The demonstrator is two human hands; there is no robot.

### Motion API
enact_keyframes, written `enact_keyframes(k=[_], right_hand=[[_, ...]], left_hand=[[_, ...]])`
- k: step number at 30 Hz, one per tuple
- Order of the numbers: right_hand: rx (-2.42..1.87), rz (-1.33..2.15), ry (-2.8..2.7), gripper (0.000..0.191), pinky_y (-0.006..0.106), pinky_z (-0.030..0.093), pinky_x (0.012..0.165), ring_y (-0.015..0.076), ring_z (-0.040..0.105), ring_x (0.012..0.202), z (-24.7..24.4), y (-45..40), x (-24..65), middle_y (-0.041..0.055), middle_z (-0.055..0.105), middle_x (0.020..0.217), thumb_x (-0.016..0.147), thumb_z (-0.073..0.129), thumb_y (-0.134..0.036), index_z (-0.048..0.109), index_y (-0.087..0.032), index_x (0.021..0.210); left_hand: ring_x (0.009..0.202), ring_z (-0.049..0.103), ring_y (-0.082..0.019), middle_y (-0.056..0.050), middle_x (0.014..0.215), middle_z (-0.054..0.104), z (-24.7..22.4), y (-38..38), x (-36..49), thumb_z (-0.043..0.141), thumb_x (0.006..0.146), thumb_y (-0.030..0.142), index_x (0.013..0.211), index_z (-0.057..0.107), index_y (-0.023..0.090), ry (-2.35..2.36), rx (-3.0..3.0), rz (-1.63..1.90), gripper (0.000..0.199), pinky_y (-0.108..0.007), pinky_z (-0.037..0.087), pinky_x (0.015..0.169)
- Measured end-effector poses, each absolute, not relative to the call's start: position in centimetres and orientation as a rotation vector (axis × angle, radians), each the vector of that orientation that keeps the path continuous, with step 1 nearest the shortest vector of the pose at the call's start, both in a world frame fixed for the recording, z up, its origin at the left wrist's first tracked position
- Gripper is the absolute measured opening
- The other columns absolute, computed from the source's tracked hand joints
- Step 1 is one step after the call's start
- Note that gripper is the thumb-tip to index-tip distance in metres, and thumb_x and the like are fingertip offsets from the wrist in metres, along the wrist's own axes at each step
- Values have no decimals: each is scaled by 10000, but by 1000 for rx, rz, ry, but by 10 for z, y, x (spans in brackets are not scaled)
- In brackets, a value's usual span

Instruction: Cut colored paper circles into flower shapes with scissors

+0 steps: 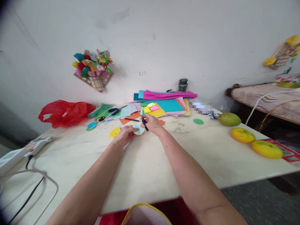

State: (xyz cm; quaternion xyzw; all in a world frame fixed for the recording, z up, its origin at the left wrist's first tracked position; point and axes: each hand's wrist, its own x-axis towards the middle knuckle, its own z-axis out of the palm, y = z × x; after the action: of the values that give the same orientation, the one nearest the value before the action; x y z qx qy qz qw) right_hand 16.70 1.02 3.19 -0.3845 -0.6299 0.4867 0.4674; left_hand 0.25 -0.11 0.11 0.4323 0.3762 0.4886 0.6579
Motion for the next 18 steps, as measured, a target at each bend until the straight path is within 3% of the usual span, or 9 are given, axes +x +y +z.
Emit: enact_keyframes(k=[13,18], right_hand=[[-953,1116,-1391,413,223,349,493,101,470,524,25,12,155,-60,526,591,490,669,-268,531,-175,868],[-928,1159,-1402,421,224,350,506,96,464,528,24,12,156,-65,525,592,488,680,-260,527,-176,872]], left_hand=[[688,674,-195,-102,788,715,2,0,3,668,624,88,743,652,90,877,885,1222,120,-285,562,638],[661,661,-187,-90,735,706,2,0,3,678,602,91,692,645,103,879,908,1188,97,-268,549,584]])
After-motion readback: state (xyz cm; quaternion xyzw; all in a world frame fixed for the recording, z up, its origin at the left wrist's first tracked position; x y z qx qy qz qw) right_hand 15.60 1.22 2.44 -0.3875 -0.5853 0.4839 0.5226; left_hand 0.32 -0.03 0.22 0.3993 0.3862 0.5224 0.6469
